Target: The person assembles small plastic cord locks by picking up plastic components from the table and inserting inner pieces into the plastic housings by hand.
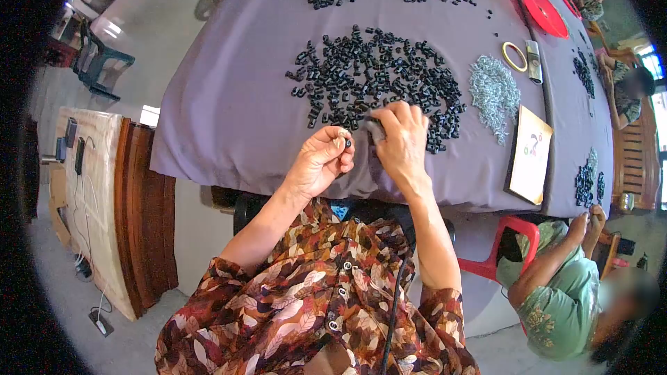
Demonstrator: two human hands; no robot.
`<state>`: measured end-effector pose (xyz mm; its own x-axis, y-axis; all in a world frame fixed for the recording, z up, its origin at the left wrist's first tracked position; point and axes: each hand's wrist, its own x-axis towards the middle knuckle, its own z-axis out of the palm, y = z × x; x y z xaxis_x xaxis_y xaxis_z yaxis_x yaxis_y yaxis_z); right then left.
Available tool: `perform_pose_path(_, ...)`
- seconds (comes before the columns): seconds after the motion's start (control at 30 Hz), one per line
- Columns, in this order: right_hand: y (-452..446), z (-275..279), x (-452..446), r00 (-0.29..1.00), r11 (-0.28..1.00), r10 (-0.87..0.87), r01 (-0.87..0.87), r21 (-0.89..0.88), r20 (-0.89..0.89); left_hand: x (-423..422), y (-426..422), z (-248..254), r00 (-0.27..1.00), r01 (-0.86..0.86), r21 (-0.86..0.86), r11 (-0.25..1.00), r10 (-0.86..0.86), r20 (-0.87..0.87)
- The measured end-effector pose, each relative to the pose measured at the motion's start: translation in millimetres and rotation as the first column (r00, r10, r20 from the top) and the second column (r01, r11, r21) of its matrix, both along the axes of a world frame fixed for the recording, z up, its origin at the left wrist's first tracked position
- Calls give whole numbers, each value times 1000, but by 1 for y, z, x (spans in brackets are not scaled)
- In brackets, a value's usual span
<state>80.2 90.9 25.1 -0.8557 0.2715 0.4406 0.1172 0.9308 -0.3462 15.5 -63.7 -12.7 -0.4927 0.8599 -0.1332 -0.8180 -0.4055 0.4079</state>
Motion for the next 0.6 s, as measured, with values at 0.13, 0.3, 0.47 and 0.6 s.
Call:
perform_pose_path(0.13, 13, -6, 23, 999, 999, -35, 35, 10, 10, -1, 1, -2, 1000, 7, 17, 1000, -7, 0)
perform_pose_path(0.3, 16, -9, 23, 995, 997, -76, 77, 12, -64, -1, 0, -2, 1000, 8, 10, 1000, -8, -11)
perform_pose_path(0.47, 4, 0, 16, 998, 999, -51, 51, 2, -32, 0, 1, -2, 999, -3, -1, 1000, 3, -41)
perform_pose_path(0.6, -2, 13, 17, 997, 997, -72, 73, -21, 17, 1, 1, -2, 999, -6, 2, 1000, 6, -35)
